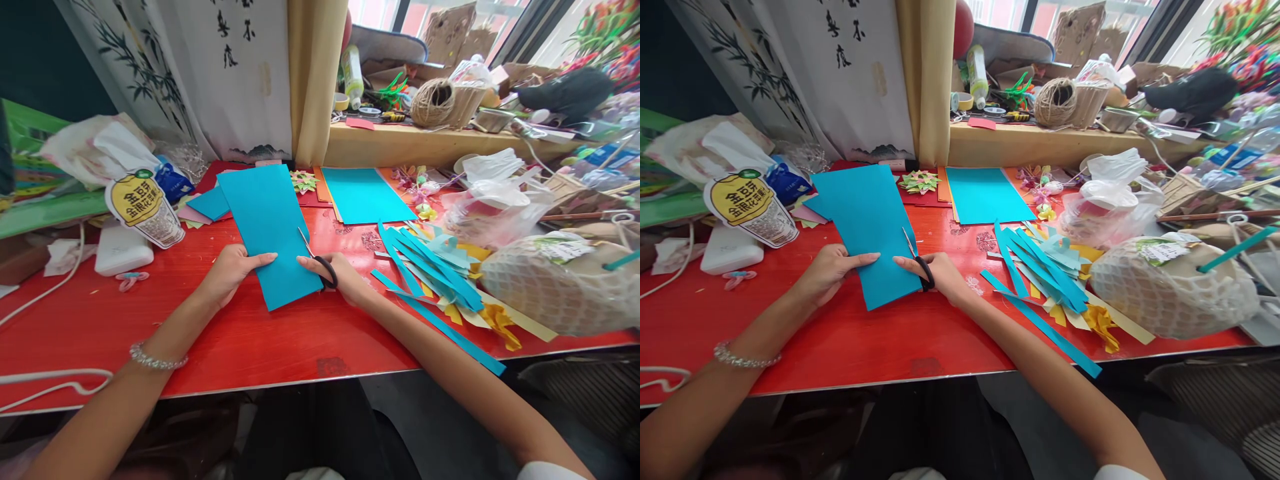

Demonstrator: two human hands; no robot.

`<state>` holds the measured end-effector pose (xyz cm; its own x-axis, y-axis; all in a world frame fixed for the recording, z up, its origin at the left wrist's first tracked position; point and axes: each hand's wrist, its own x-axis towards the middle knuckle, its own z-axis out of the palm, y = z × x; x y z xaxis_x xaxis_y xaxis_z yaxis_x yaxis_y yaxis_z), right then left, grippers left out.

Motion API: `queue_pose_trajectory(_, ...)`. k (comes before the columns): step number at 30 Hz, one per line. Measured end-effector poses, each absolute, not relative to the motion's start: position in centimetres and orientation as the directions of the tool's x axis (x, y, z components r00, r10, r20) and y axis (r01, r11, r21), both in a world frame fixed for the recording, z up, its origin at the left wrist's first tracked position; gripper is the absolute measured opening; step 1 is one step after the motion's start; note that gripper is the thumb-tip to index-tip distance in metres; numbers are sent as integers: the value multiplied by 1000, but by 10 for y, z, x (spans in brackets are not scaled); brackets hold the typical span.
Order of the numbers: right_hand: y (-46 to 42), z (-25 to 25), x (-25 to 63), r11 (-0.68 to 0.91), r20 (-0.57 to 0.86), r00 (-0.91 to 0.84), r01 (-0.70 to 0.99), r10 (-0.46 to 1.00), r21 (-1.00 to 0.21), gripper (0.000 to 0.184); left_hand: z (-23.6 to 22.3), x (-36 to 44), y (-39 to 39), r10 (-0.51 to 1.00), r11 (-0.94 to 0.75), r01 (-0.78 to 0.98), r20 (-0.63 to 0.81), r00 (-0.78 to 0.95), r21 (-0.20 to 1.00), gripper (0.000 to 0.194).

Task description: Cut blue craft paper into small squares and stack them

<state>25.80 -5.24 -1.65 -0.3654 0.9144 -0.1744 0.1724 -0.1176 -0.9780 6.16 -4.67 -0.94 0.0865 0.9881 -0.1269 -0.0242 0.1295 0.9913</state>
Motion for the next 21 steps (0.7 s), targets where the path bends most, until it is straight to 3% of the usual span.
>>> queue_pose_trajectory(21, -51, -25, 259, -86, -110, -394, 77, 912, -993, 46, -12, 61, -47, 980, 146, -24, -141, 141, 989, 40)
